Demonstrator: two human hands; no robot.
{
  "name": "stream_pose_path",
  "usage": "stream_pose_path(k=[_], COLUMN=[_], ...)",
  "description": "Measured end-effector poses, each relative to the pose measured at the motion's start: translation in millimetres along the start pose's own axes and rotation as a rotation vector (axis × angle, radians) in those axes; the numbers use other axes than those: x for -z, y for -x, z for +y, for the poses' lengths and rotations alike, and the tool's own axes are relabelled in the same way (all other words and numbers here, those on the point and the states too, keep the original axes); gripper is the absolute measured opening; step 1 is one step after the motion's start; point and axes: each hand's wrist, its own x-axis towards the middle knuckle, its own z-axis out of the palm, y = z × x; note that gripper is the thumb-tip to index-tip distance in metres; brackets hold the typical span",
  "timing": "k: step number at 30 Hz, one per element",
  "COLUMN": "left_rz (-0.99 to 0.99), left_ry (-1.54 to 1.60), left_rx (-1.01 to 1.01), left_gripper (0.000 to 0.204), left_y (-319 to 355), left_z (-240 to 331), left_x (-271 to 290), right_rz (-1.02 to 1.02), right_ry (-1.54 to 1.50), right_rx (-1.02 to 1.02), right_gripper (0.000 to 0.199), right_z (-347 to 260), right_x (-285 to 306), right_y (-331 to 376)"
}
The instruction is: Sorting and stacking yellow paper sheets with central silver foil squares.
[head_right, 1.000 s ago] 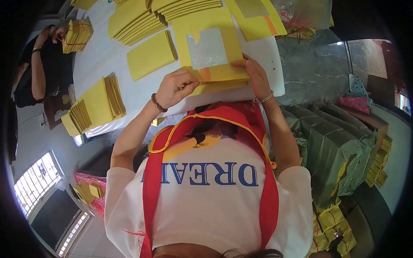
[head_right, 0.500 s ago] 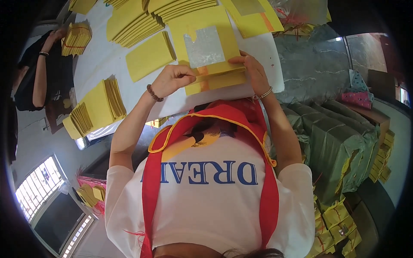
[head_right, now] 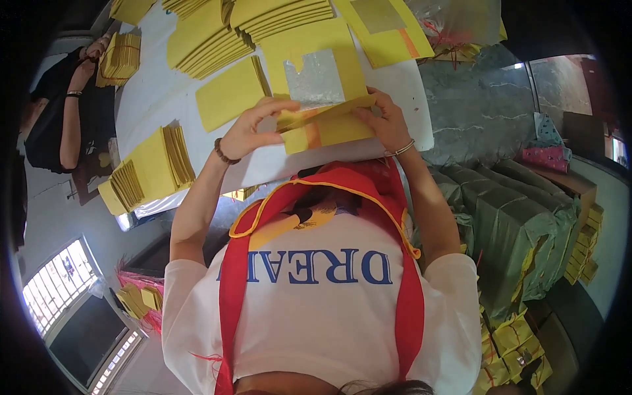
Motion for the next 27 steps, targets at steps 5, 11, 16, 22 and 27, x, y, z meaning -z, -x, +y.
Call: stream_pose_path(k=[5, 11, 16, 22, 27], left_rz=[0.143, 0.244, 0.160, 0.394, 0.516], left_ry=[-0.750, -0.923, -0.886, -0.437, 0.203], left_rx=[-0.149, -0.278, -0.254, 0.119, 0.492], left_gripper=[0.049, 0.049, 0.037, 0.019, 0.018], left_y=[2, 9, 34, 32, 10], left_z=[-23, -16, 7, -7, -26], left_x=[-14, -16, -29, -40, -33], right_rz=[-0.069, -0.025, -0.123, -0.176, 0.059], right_ry=[-0.009, 0.609, 0.896, 0.661, 0.289], right_rx=[0.042, 0.549, 0.743, 0.462, 0.097], right_gripper=[0.036, 0.037, 0.027, 0.024, 0.036], right_z=[0, -34, -43, -32, -42], right_x=[7, 6, 14, 4, -18], right_y=[-4, -2, 5, 5, -13])
